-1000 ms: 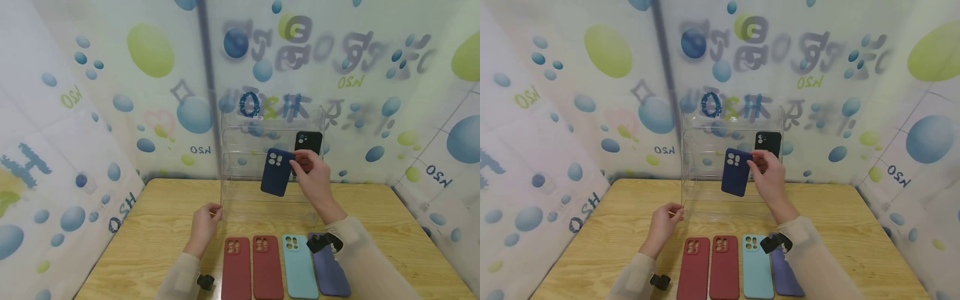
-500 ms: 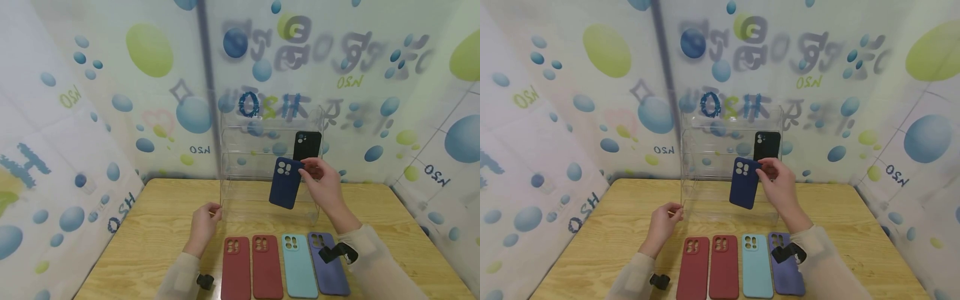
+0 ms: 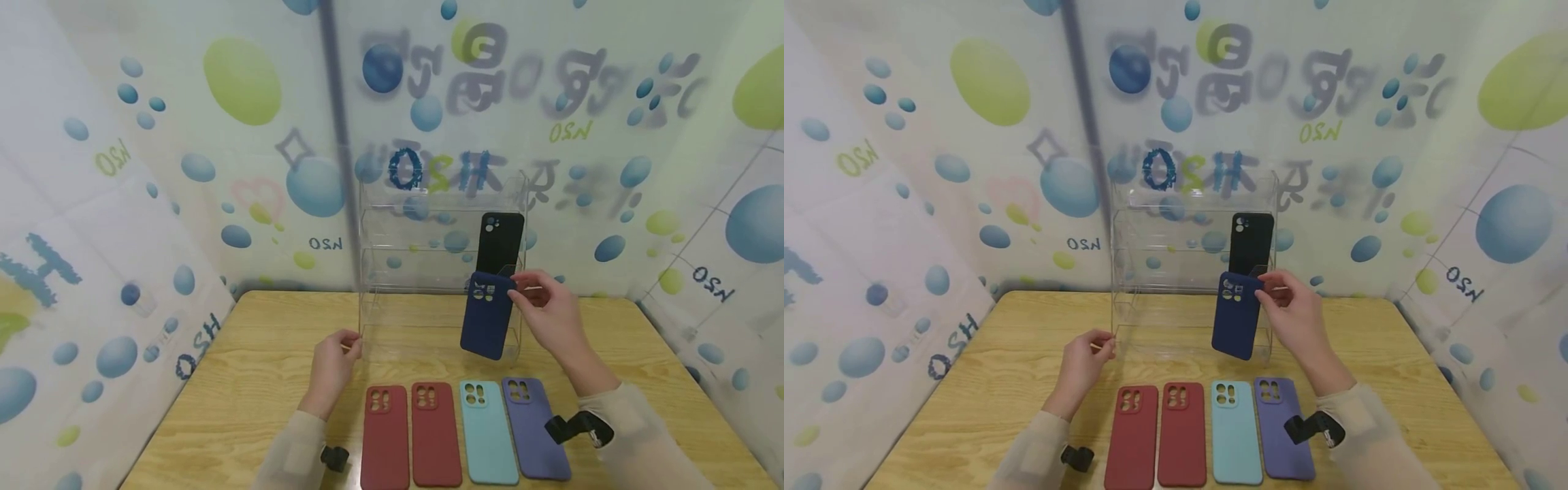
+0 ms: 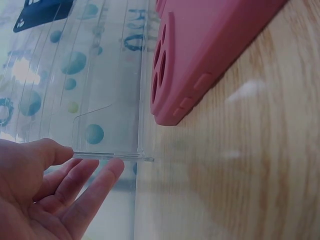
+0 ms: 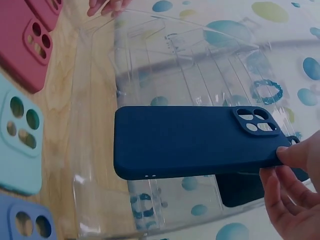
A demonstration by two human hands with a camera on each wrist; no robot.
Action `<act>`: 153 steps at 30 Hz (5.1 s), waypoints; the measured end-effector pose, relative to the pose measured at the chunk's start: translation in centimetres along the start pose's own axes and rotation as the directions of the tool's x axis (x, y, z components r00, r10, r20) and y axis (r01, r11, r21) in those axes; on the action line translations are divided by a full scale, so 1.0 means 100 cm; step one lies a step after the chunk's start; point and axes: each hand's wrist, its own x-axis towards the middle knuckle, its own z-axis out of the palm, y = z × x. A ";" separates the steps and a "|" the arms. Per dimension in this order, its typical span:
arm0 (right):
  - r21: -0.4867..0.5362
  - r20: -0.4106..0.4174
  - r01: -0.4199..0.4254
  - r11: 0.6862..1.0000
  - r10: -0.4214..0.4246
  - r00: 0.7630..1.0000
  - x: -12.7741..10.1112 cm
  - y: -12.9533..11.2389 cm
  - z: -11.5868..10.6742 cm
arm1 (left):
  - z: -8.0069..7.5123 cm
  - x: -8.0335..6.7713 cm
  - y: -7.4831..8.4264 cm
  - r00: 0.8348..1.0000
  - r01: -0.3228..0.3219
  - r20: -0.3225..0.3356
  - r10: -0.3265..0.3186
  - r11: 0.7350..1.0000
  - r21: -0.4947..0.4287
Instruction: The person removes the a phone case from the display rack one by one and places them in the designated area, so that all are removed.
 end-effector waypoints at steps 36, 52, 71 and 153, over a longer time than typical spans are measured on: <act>-0.226 0.109 -0.071 0.971 0.098 0.989 -0.040 0.068 -0.099 | 0.002 0.000 -0.001 1.000 0.014 0.006 -0.014 1.000 -0.002; -0.334 0.286 -0.212 0.918 0.313 0.906 -0.053 0.096 -0.126 | 0.001 0.002 -0.001 1.000 0.015 -0.003 -0.015 1.000 0.011; -0.265 0.396 -0.220 0.939 0.314 0.863 -0.078 0.132 -0.102 | 0.002 0.002 -0.002 1.000 0.012 0.004 -0.012 1.000 0.009; -0.311 -0.104 0.197 0.930 -0.239 0.965 0.080 -0.019 -0.024 | 0.001 -0.001 -0.002 1.000 -0.006 0.001 0.006 1.000 -0.005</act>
